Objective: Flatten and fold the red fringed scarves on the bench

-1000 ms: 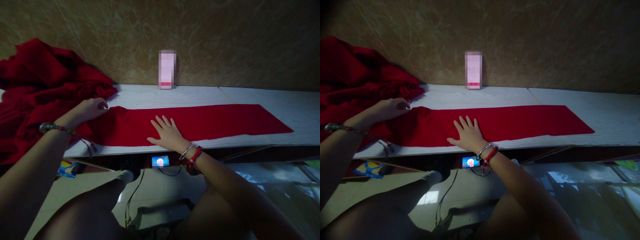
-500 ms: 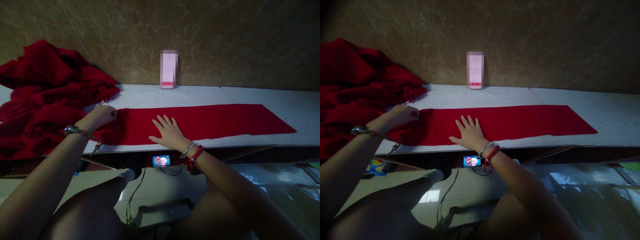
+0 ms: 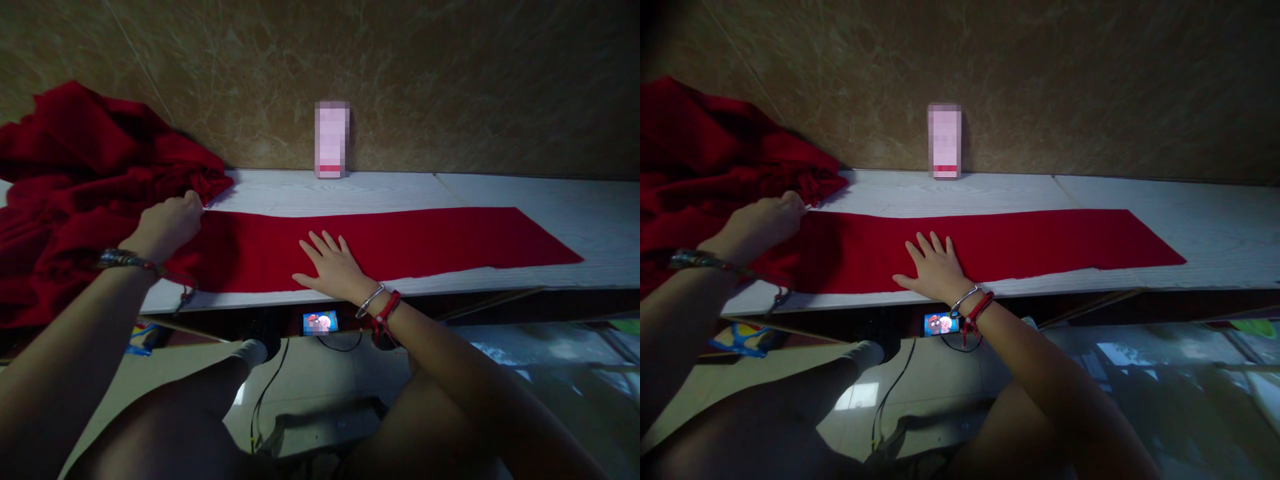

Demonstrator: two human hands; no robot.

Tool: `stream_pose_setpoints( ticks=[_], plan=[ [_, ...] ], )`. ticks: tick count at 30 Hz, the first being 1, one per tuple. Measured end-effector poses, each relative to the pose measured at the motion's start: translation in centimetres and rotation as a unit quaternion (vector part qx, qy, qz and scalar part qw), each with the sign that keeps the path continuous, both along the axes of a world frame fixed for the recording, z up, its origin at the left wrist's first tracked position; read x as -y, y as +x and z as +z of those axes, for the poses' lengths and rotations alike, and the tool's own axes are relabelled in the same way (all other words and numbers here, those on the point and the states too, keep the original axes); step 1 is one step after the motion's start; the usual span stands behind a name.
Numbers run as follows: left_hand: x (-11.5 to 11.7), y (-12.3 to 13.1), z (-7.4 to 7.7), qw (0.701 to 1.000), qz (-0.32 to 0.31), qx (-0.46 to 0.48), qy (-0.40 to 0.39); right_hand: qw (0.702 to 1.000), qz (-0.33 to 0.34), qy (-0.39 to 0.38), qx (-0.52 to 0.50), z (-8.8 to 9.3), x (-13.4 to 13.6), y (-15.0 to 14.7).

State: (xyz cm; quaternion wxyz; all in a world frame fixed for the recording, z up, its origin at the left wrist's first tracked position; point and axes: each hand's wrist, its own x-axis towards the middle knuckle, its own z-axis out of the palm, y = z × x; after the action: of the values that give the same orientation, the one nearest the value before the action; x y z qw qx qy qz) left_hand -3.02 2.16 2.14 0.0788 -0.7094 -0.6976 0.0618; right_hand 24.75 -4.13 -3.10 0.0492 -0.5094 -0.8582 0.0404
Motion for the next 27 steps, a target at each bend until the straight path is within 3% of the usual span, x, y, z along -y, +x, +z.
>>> stream_pose_setpoints(
  ticks=[2,5,9,14,19,24,27],
  plan=[
    [-0.7,0.2,0.7,0.999,0.029,-0.025,-0.009,1.0,-0.001,0.001,0.0,0.0,0.0,0.0],
    [-2.5,-0.2,0.8,0.998,-0.012,-0.029,-0.056,1.0,-0.001,0.005,0.001,0.0,0.0,0.0],
    [-4.3,-1.6,0.3,0.992,-0.028,0.04,-0.117,1.0,0.004,0.005,-0.002,0.0,0.0,0.0],
    [-4.0,-2.1,0.3,0.976,0.0,0.153,-0.155,1.0,0.007,0.001,-0.007,-0.1,0.0,0.1],
    [-4.1,-2.1,0.5,0.98,-0.003,0.102,-0.171,1.0,0.005,0.003,-0.005,-0.1,0.0,0.1],
    [-4.8,-3.4,-0.3,0.996,-0.007,-0.001,-0.088,1.0,0.005,0.004,-0.005,-0.1,0.0,0.1],
    [-5.2,-4.2,-1.3,0.997,-0.072,-0.004,-0.036,1.0,0.005,0.003,-0.006,-0.1,0.0,0.1]
  ],
)
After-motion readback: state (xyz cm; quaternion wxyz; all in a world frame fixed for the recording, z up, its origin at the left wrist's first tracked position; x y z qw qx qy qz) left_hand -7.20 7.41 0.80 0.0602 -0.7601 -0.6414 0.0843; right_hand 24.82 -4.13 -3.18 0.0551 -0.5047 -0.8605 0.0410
